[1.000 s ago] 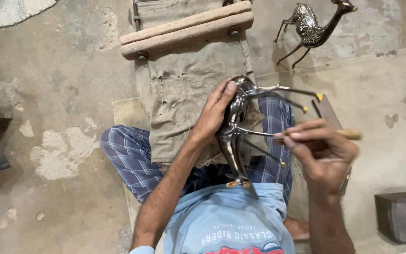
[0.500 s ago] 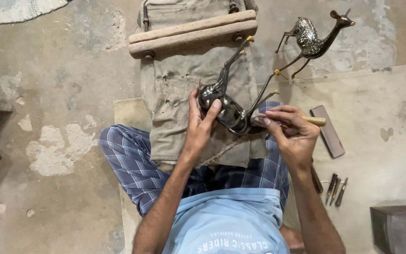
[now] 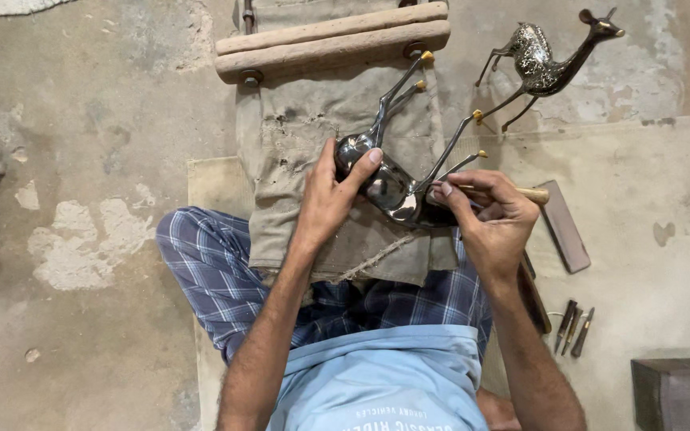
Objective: The person sits on the floor and uses a small wooden-handled tool to polish and refine the surface of a silver-colored metal deer sculpture. They rotate the sculpture to access different areas, including the legs, body, and head, while a completed similar sculpture sits nearby.
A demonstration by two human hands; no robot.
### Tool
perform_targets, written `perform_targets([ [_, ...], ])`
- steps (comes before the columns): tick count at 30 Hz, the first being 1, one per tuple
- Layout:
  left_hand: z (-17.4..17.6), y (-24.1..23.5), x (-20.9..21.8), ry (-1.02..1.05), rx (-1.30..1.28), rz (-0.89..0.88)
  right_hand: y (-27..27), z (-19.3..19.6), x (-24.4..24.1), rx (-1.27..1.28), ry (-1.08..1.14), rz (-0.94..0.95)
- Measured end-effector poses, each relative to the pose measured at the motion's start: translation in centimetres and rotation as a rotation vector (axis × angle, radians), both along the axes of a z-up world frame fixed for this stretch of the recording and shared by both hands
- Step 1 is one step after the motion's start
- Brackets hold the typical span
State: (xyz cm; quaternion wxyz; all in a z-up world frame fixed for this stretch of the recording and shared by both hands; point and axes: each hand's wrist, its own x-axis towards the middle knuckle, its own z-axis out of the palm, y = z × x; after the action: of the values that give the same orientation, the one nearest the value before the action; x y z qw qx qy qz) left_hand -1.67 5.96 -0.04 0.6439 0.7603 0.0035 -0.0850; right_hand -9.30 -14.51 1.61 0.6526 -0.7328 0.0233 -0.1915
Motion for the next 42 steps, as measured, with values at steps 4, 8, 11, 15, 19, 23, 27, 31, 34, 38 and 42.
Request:
perform_targets([
  [4,-0.24,-0.08,0.17,-0.06,0.011,-0.003,0.26,-0.24,-0.13,-0.042,-0.028,-0.04],
  [8,-0.48,-0.08,0.1,-0.045,0.021,0.003,0.23,-0.63,-0.17,-0.015,-0.047,-0.037],
  [11,-0.57,-0.06,0.15,-0.031,0.029,0.001,0.31,-0.76,-0.17,-0.03,-0.051,-0.048],
  [15,-0.78,0.04,0.11,-0.091,0.024,0.0,0.45,-0.69,-0.14,-0.012,-0.043,-0.045],
  [19,-0.98,-0.06,0.28,-0.016,0.009,-0.026,0.43,-0.61,-0.26,-0.086,-0.057,-0.056],
  [23,-1.07,-0.12,0.34,-0.006,0.019,-0.01,0.41,-0.56,-0.52,-0.172,-0.08,-0.063],
  [27,-0.98,-0.13,0.31,-0.063,0.048,0.005,0.3,-0.55,-0.47,-0.134,-0.047,-0.061],
  [31,-0.94,-0.04,0.16,-0.076,0.028,0.002,0.45,-0.62,-0.38,-0.073,-0.05,-0.063],
  [34,-0.94,-0.16,0.36,-0.042,0.042,0.006,0.52,-0.63,-0.55,-0.146,-0.047,-0.08],
  [38,-0.99,-0.19,0.45,-0.024,0.043,0.007,0.6,-0.57,-0.78,-0.233,-0.093,-0.052],
  [42,-1.01,-0.13,0.39,-0.059,0.032,0.005,0.68,-0.47,-0.96,-0.218,-0.071,-0.052],
])
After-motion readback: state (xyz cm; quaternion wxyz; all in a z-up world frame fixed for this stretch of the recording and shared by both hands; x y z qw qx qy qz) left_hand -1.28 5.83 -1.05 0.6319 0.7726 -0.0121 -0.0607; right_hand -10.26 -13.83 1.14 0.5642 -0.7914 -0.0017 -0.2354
